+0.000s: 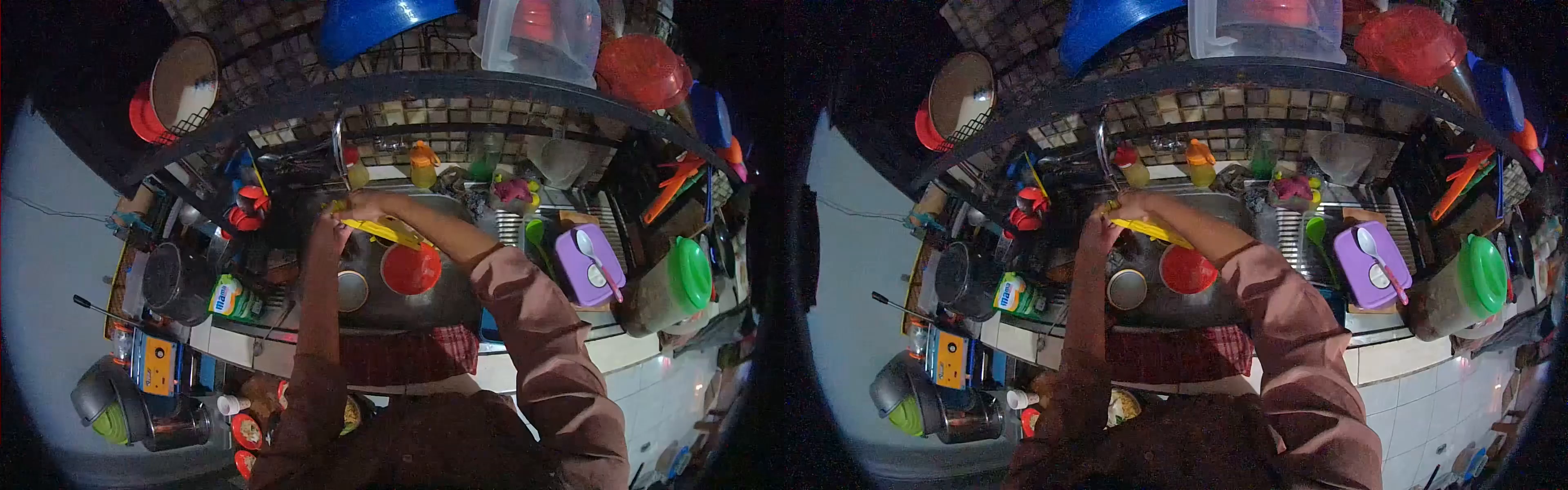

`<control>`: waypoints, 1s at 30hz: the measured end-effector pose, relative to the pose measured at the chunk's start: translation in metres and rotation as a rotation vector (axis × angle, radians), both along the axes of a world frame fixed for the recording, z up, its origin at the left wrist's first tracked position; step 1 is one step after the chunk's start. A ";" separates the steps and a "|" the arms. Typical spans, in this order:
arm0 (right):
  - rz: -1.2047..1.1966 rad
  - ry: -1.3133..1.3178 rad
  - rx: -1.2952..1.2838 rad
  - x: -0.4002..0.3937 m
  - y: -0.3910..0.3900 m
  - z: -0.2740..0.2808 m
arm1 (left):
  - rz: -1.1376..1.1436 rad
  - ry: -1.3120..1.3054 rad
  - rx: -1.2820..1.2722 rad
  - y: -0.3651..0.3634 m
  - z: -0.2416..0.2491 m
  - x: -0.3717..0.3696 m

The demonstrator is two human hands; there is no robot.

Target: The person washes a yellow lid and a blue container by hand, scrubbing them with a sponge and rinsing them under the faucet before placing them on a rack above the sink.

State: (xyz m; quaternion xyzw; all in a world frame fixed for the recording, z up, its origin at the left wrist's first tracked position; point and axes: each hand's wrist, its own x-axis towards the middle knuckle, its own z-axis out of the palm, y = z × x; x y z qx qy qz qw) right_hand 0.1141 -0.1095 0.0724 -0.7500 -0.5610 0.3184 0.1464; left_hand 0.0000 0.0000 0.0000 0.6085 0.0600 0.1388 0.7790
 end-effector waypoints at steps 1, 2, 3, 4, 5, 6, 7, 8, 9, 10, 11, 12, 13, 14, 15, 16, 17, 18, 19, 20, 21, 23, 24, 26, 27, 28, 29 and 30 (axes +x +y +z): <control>0.059 0.016 0.151 -0.003 -0.004 0.003 | 0.055 -0.059 -0.256 0.007 0.001 0.001; 0.118 0.032 0.300 -0.006 -0.006 0.008 | 0.109 -0.120 -0.514 0.012 0.001 0.000; 0.122 0.023 0.267 -0.004 -0.011 0.004 | 0.111 -0.130 -0.546 -0.003 -0.002 0.001; 0.100 -0.111 0.274 -0.007 -0.003 0.006 | 0.235 -0.125 -0.553 -0.011 0.012 -0.005; 0.080 -0.251 0.276 -0.007 0.004 0.008 | 0.358 -0.127 -0.563 -0.021 0.026 -0.008; 0.059 -0.393 0.282 -0.006 0.012 0.010 | 0.360 -0.132 -0.556 -0.021 0.030 -0.010; 0.062 -0.393 0.288 -0.005 0.017 0.010 | 0.336 -0.169 -0.565 -0.022 0.033 -0.013; -0.042 -0.339 0.269 -0.004 0.021 0.009 | 0.312 -0.205 -0.578 -0.025 0.036 -0.017; -0.146 -0.285 0.250 -0.005 0.022 0.011 | 0.315 -0.206 -0.577 -0.026 0.035 -0.021; -0.142 -0.284 0.254 -0.008 0.022 0.013 | 0.328 -0.164 -0.581 -0.026 0.034 -0.025; -0.234 -0.254 0.294 -0.012 0.022 0.014 | 0.343 -0.124 -0.586 -0.027 0.032 -0.031; -0.325 -0.221 0.334 -0.015 0.023 0.015 | 0.359 -0.084 -0.592 -0.028 0.030 -0.038; -0.318 -0.218 0.336 -0.012 0.034 0.001 | 0.376 -0.041 -0.598 -0.029 0.027 -0.045; -0.341 -0.229 0.419 -0.008 0.045 -0.012 | 0.393 0.001 -0.606 -0.030 0.024 -0.052; -0.366 -0.239 0.503 -0.010 0.047 -0.011 | 0.399 -0.002 -0.605 -0.028 0.019 -0.057; -0.360 -0.238 0.503 -0.011 0.047 -0.011 | 0.434 0.006 -0.668 -0.027 0.013 -0.061; -0.362 -0.193 0.490 -0.010 0.046 -0.012 | 0.467 0.015 -0.731 -0.027 0.006 -0.065; -0.364 -0.150 0.478 -0.012 0.040 -0.007 | 0.500 0.024 -0.795 -0.024 -0.004 -0.067; -0.361 -0.151 0.476 -0.015 0.035 -0.003 | 0.531 0.031 -0.860 -0.024 -0.011 -0.070; -0.401 -0.197 0.522 -0.019 0.029 0.000 | 0.563 0.039 -0.926 -0.024 -0.017 -0.072; -0.441 -0.242 0.569 -0.020 0.025 0.003 | 0.564 0.037 -0.929 -0.024 -0.022 -0.073; -0.436 -0.259 0.589 -0.020 0.018 0.012 | 0.607 0.137 -0.928 -0.026 -0.031 -0.075; -0.434 -0.274 0.611 -0.018 0.016 0.015 | 0.606 0.136 -0.932 -0.026 -0.038 -0.075; -0.410 -0.236 0.591 0.001 0.027 0.000 | 0.589 0.091 -0.892 -0.027 -0.050 -0.074; -0.386 -0.196 0.573 0.008 0.030 -0.007 | 0.586 0.091 -0.893 -0.030 -0.049 -0.073; -0.389 -0.199 0.572 0.004 0.019 0.005 | 0.599 0.147 -0.853 -0.035 -0.046 -0.072; -0.398 -0.170 0.557 0.000 0.006 0.015 | 0.612 0.202 -0.811 -0.040 -0.043 -0.070; -0.406 -0.140 0.542 -0.005 -0.004 0.026 | 0.608 0.202 -0.812 -0.042 -0.045 -0.068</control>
